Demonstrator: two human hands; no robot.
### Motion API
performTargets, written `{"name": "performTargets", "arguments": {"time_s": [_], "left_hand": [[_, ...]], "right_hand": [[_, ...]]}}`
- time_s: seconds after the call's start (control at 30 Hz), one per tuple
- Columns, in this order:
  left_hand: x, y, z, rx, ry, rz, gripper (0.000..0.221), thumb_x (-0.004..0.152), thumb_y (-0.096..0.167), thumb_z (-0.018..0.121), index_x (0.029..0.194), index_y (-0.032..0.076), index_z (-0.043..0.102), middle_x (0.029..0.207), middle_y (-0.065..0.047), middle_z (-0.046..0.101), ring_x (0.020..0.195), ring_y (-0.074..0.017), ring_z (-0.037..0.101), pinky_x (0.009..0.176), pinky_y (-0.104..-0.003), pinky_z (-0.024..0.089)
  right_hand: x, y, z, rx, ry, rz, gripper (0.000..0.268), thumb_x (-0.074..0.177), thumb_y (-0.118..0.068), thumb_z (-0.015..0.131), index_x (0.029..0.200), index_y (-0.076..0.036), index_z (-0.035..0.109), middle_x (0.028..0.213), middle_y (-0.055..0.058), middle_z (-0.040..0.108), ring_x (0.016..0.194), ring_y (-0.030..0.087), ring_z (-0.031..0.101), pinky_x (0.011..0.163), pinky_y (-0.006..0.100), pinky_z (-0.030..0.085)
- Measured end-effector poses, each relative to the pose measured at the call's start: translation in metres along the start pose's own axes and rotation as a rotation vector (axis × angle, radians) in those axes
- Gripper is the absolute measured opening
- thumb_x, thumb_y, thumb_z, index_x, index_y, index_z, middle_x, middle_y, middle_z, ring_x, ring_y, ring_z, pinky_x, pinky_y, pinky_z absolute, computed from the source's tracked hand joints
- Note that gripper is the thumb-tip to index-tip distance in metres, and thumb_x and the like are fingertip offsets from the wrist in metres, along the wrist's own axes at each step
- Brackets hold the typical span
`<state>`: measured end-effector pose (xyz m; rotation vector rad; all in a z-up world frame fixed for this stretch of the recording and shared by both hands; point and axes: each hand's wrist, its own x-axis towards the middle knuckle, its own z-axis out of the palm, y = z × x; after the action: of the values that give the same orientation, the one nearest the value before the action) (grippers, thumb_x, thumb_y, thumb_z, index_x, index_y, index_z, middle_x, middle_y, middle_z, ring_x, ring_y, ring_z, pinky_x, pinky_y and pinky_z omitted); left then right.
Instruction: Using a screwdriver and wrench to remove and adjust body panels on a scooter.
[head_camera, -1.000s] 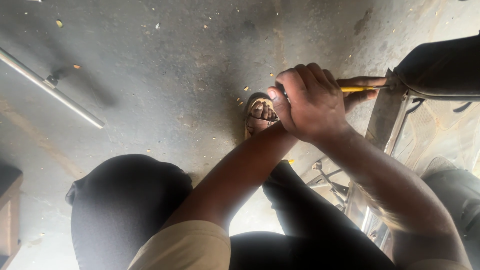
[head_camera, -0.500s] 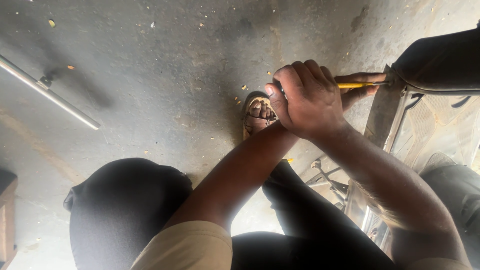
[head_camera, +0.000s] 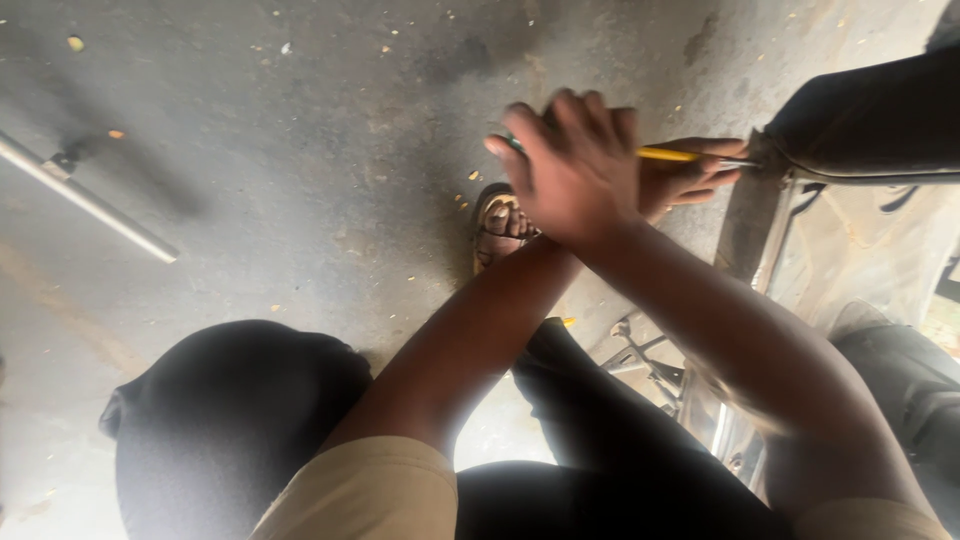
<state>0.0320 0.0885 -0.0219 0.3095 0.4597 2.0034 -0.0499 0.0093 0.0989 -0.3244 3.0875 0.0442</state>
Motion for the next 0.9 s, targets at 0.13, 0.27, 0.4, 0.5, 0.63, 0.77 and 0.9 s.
{"name": "performTargets", "arguments": {"time_s": [0.13,0.27,0.4,0.5,0.63,0.77,0.9], "left_hand": [[0.005,-0.007,-0.004,-0.193,0.041,0.000,0.062,0.109,0.043,0.052,0.154,0.001,0.045,0.161,-0.018,0.046,0.147,-0.0390,0.049,0.122,-0.055,0.040],[0.005,-0.014,-0.004,-0.234,0.077,-0.005,0.058,0.111,0.040,0.047,0.152,-0.002,0.047,0.156,-0.023,0.050,0.143,-0.0392,0.053,0.121,-0.055,0.043],[0.006,-0.012,0.000,-0.223,0.106,-0.018,0.056,0.111,0.039,0.047,0.149,-0.002,0.048,0.155,-0.024,0.051,0.143,-0.0391,0.053,0.121,-0.055,0.043],[0.006,-0.019,0.000,-0.219,0.093,-0.015,0.055,0.110,0.038,0.048,0.148,-0.002,0.048,0.156,-0.023,0.050,0.144,-0.0389,0.052,0.121,-0.057,0.042],[0.003,-0.013,0.000,-0.230,0.058,-0.010,0.057,0.110,0.040,0.049,0.150,0.000,0.046,0.157,-0.021,0.048,0.146,-0.0371,0.049,0.123,-0.057,0.039],[0.001,0.006,-0.003,-0.158,0.051,-0.060,0.061,0.109,0.046,0.046,0.151,0.002,0.048,0.155,-0.020,0.052,0.144,-0.0357,0.052,0.122,-0.054,0.039],[-0.010,0.027,0.005,-0.165,0.072,-0.029,0.062,0.104,0.045,0.051,0.152,0.006,0.045,0.154,-0.019,0.052,0.141,-0.0343,0.053,0.120,-0.052,0.042]], "right_hand": [[0.013,0.013,0.035,0.088,-0.208,0.129,0.025,0.105,-0.034,0.061,0.105,-0.009,0.064,0.088,0.011,0.064,0.079,0.031,0.063,0.072,0.050,0.044],[0.015,0.022,0.073,0.025,-0.150,0.153,0.026,0.104,-0.031,0.058,0.103,-0.006,0.063,0.091,0.012,0.067,0.080,0.030,0.065,0.071,0.048,0.047],[0.021,0.023,0.079,-0.018,-0.228,0.164,0.032,0.102,-0.032,0.053,0.104,-0.002,0.065,0.088,0.015,0.068,0.074,0.028,0.065,0.066,0.046,0.050],[0.029,0.018,0.060,0.084,-0.552,0.297,0.037,0.104,-0.032,0.045,0.102,-0.002,0.066,0.079,0.015,0.069,0.067,0.027,0.066,0.065,0.048,0.054],[0.026,0.017,0.060,0.232,-0.792,0.387,0.045,0.102,-0.039,0.042,0.090,-0.006,0.070,0.072,0.013,0.068,0.065,0.027,0.067,0.073,0.050,0.055],[0.022,0.021,0.075,0.145,-0.565,0.312,0.044,0.101,-0.041,0.043,0.096,-0.007,0.071,0.072,0.015,0.069,0.063,0.029,0.068,0.068,0.052,0.054],[0.033,0.045,0.092,0.129,-0.614,0.354,0.053,0.104,-0.048,0.044,0.093,-0.003,0.069,0.071,0.015,0.068,0.064,0.030,0.068,0.066,0.052,0.053]]}}
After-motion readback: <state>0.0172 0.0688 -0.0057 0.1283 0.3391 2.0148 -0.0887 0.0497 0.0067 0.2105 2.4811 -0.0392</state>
